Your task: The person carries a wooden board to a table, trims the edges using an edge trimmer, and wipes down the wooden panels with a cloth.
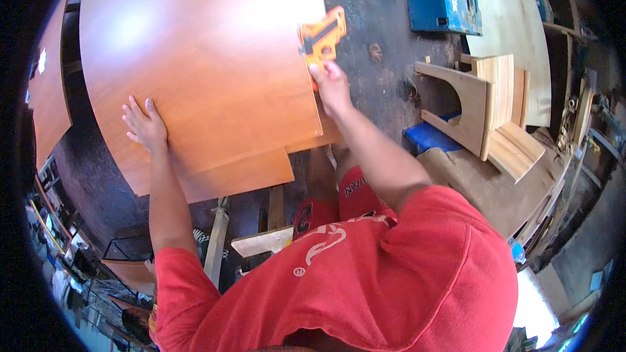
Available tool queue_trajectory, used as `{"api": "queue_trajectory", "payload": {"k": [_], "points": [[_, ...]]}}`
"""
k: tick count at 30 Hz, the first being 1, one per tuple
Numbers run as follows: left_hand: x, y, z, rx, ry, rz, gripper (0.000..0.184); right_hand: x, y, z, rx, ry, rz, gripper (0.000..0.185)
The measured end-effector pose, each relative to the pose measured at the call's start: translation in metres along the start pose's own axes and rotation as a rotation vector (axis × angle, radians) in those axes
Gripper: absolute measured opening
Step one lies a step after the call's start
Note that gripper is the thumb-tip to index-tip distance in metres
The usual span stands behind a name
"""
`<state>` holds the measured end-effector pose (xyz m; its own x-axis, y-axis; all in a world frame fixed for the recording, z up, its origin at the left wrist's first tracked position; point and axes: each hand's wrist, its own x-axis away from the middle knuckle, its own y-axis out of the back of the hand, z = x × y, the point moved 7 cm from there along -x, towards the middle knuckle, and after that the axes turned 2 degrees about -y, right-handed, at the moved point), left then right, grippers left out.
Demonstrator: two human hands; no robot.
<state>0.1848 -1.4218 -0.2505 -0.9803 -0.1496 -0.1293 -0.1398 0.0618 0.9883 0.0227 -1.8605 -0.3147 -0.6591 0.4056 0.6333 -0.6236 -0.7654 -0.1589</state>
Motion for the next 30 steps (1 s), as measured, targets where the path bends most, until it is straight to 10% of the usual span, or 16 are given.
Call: {"api": "queue_trajectory", "payload": {"k": [24,30], "points": [[-0.003,0.001,0.000,0.010,0.021,0.016,0.066,0.163,0.111,-0.112,0.036,-0.305,0.167,0.017],[0.004,-0.017,-0.032,-0.016,0.011,-0.079,0.069,0.143,0.130,-0.017,-0.087,-0.215,0.100,0.015]]}}
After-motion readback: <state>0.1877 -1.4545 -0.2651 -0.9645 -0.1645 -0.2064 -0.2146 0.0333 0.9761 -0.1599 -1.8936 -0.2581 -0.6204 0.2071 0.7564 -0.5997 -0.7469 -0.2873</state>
